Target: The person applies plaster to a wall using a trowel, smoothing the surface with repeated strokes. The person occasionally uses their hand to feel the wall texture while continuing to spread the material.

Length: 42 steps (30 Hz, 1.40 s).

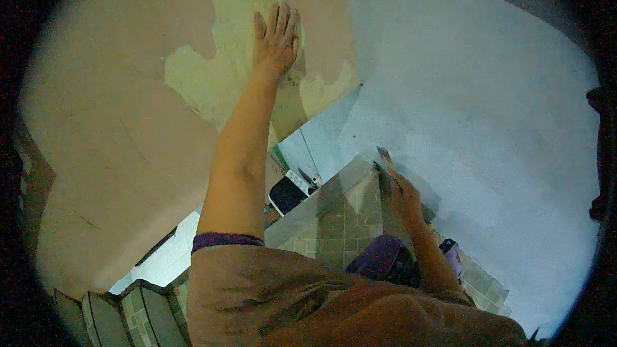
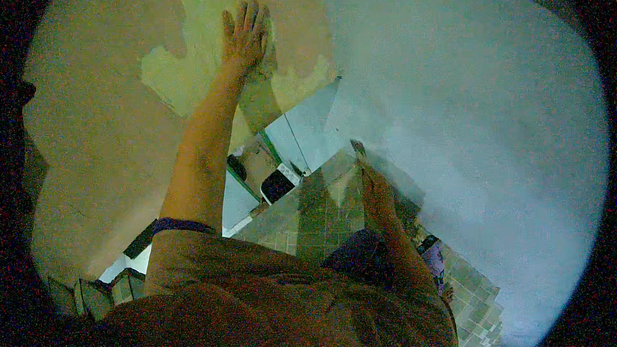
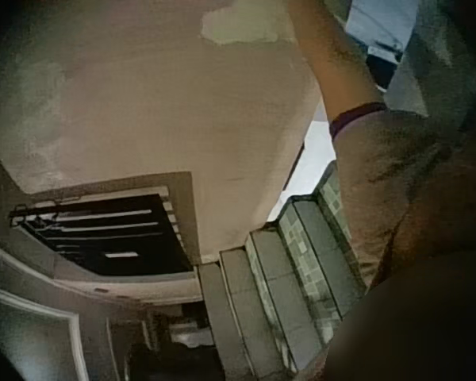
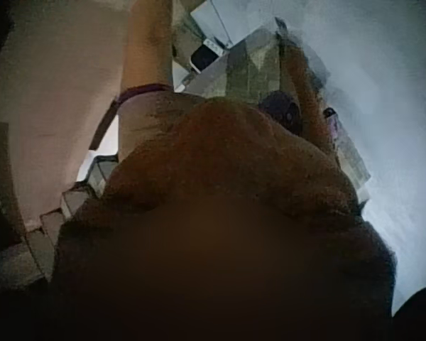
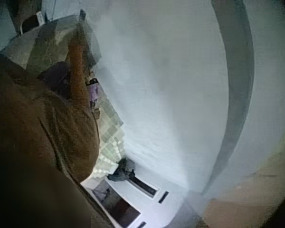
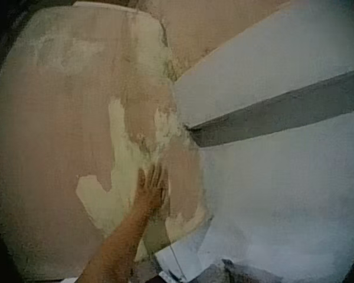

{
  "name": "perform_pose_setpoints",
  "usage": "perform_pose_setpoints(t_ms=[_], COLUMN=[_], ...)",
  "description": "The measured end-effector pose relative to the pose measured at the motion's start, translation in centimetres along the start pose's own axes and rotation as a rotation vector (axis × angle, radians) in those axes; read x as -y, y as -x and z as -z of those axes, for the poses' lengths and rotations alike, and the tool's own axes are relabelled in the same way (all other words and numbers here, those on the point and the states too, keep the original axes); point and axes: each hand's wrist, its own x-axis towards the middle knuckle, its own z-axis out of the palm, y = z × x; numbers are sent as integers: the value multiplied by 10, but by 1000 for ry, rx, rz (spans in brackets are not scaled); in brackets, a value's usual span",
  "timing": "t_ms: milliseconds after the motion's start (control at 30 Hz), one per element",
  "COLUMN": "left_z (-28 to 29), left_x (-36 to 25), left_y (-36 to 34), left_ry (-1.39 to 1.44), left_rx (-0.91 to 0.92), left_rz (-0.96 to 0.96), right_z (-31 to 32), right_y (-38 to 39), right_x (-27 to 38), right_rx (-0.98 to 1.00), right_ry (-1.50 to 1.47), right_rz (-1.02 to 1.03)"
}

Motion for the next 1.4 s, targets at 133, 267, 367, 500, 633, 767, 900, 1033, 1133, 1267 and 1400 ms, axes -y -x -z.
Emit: perform_pose_setpoints(t_ms=[133, 267, 367, 500, 633, 767, 900, 1033, 1133, 1267, 1400], left_z=[-8, -8, -5, 1, 13, 30, 44, 55, 65, 72, 66], left_x=[-16, -32, -38, -27, 11, 62, 88, 93, 93, 92, 93], left_y=[23, 57, 74, 63, 31, 15, 27, 36, 36, 35, 36], left_ry=[181, 227, 252, 374, 211, 137, 151, 99, 12, 21, 14], left_rx=[-8, 96, 360, 398, 127, -89, -44, 29, 133, 183, 190], left_rz=[-24, -252, -463, -430, -131, 111, 79, 62, 96, 101, 97], right_z=[51, 100, 126, 138, 138, 134, 134, 133, 129, 117, 101], right_y=[73, 122, 146, 159, 159, 159, 166, 179, 184, 186, 181], right_x=[-35, -37, -34, -41, -47, -35, -9, 16, 28, 33, 29], right_rx=[65, -104, -133, -236, -275, -331, -269, -269, -253, -248, -205], right_ry=[241, 81, -48, 65, 53, -136, -153, -226, -260, -172, -196], right_rz=[-245, -133, -431, -323, -422, -372, -331, -283, -339, -307, -212])
